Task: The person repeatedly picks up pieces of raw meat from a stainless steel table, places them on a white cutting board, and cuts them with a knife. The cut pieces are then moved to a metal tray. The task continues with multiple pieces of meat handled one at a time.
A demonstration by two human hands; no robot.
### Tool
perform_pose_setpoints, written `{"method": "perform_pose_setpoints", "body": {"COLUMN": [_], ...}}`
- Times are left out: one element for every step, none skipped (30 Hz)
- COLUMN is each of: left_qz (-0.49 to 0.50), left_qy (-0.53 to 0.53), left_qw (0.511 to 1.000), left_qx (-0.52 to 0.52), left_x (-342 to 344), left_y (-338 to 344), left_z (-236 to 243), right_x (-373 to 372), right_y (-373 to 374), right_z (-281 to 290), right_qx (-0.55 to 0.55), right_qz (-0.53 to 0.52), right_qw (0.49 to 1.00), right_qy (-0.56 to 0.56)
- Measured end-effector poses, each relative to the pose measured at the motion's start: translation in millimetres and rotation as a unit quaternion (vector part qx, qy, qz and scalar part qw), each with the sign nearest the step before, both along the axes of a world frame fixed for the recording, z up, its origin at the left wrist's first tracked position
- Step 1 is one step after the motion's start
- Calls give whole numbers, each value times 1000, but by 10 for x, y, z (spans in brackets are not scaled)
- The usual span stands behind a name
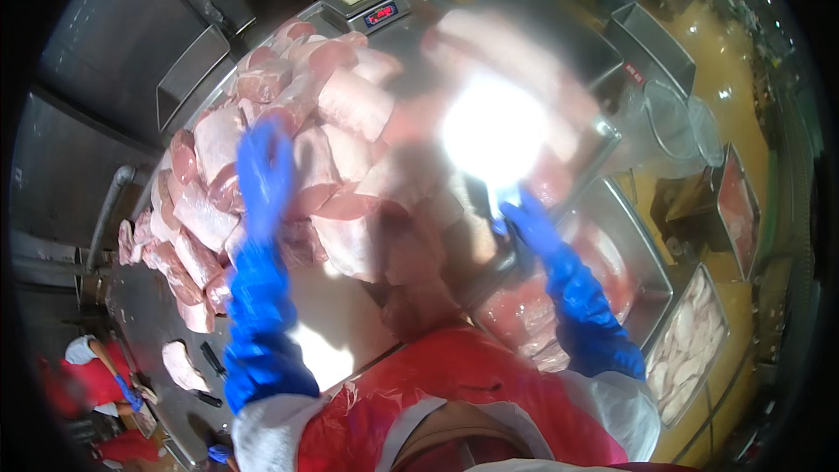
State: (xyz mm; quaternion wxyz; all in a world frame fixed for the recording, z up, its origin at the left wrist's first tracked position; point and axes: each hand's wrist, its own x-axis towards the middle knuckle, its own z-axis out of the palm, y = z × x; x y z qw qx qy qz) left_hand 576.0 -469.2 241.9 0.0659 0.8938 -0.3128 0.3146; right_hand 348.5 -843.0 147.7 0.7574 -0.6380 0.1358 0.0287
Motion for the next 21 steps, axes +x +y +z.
{"method": "perform_pose_setpoints", "body": {"left_qz": [-24, -108, -170, -204, -238, -258, -294, -192, -95, -128, -177, -231, -284, -312, -341, -354, -262, -222, -192, -206, -222], "left_qy": [265, 379, 511, 628, 696, 760, 789, 839, 872, 847, 818, 789, 747, 699, 635, 565, 686, 744, 810, 813, 825], "left_qw": [897, 859, 790, 708, 636, 559, 458, 376, 279, 298, 312, 283, 250, 176, 101, 24, 69, 82, 77, 64, 44], "left_qx": [-354, -328, -294, -251, -235, -209, -286, -343, -392, -422, -449, -495, -546, -619, -686, -745, -675, -624, -549, -541, -519], "left_x": [-590, -968, -1323, -1650, -1775, -1892, -1933, -1883, -1751, -1553, -1321, -1285, -1207, -1195, -1051, -878, -802, -808, -931, -882, -893], "left_y": [-112, -170, -243, -352, -554, -766, -1052, -1316, -1582, -1826, -2163, -2611, -2983, -3152, -3255, -3290, -3151, -3057, -3114, -2984, -2879], "left_z": [-68, -248, -459, -719, -1057, -1396, -1493, -1633, -1820, -2091, -2394, -2385, -2388, -2437, -2446, -2457, -2434, -2424, -2361, -2384, -2422], "right_x": [-100, -108, -97, 19, 94, 263, 383, 558, 678, 706, 734, 688, 706, 702, 812, 897, 773, 666, 480, 533, 466], "right_y": [-5, -27, -44, -120, -335, -592, -855, -1083, -1336, -1593, -1724, -1925, -2010, -1882, -1677, -1460, -1243, -1137, -1206, -951, -803], "right_z": [22, -100, -231, -220, -288, -321, -441, -556, -662, -672, -671, -761, -775, -842, -763, -681, -734, -705, -768, -509, -468], "right_qx": [-40, -14, 14, -205, -258, -240, -225, -209, -195, -190, -127, -57, -174, -194, -219, -241, -122, -62, -44, -66, -36], "right_qz": [-6, -21, -36, -71, -82, -82, -83, -75, -73, -56, -52, -51, -57, -44, -17, 8, -46, -63, -62, -52, -74], "right_qw": [999, 1000, 999, 972, 959, 967, 970, 974, 975, 977, 990, 997, 983, 980, 975, 969, 991, 996, 997, 996, 997], "right_qy": [-11, -18, -21, -91, -85, 2, 31, 55, 82, 80, 32, -8, -4, -13, -32, -50, -39, -32, -21, 9, -11]}}
